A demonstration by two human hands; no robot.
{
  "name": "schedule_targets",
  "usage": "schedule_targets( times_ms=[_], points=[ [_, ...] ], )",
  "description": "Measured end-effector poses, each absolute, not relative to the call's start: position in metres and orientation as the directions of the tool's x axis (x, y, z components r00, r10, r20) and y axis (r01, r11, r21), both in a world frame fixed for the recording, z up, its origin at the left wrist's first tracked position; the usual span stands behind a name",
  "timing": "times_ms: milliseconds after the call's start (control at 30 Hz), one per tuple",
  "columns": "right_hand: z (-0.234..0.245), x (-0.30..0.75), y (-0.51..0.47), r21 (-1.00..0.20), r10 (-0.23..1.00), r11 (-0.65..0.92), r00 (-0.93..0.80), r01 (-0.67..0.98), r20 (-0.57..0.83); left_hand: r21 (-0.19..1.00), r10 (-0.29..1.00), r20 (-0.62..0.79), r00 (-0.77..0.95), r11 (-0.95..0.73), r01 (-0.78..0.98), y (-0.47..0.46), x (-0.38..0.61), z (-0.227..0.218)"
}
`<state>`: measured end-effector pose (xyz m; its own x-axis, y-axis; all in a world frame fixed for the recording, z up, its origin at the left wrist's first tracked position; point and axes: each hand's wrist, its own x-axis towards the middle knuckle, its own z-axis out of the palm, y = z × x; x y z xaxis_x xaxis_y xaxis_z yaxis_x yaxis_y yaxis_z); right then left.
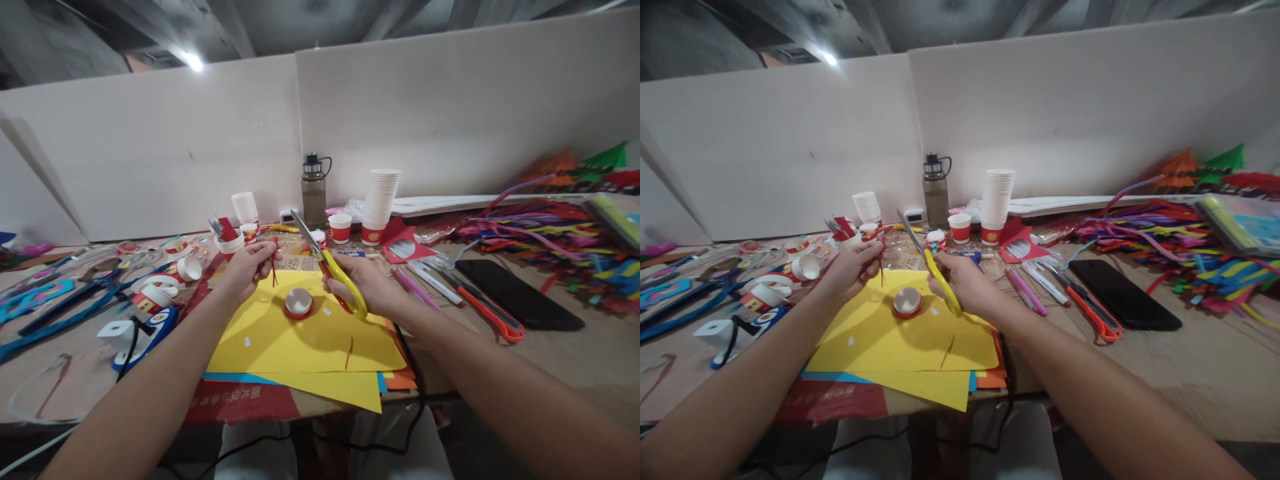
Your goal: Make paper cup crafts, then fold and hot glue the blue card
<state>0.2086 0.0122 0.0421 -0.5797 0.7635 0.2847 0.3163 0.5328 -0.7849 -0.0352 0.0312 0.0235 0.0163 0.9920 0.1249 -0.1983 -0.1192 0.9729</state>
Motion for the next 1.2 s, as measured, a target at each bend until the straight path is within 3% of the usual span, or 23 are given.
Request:
schedule_targets(
  times_ms=[200, 333, 433, 833, 1200],
  points=[
    [0.04, 0.204, 0.006, -0.882, 0.754, 0.454, -0.583, 0.13, 0.303, 0.978, 0.994, 0.097, -0.044, -0.103, -0.184, 0.031, -0.034, 0.025],
    [0.036, 0.205, 0.009, -0.98, 0.782, 0.183, -0.615, 0.073, 0.1, 0.959, 0.993, 0.112, -0.041, -0.119, -0.258, 0.031, -0.031, 0.024],
    [0.037, 0.205, 0.007, -0.992, 0.752, 0.091, -0.659, 0.085, 0.012, 0.946, 0.994, 0.105, -0.002, -0.101, -0.307, 0.031, -0.03, 0.021],
    [0.042, 0.204, 0.004, -0.991, 0.736, 0.057, -0.675, 0.125, -0.042, 0.927, 0.969, 0.226, 0.098, -0.183, -0.328, 0.034, -0.034, 0.017],
    [0.047, 0.209, 0.001, -0.984, 0.683, 0.099, -0.729, 0.15, -0.042, 0.917, 0.973, 0.221, 0.063, -0.186, -0.352, 0.032, -0.03, 0.025]
  ],
)
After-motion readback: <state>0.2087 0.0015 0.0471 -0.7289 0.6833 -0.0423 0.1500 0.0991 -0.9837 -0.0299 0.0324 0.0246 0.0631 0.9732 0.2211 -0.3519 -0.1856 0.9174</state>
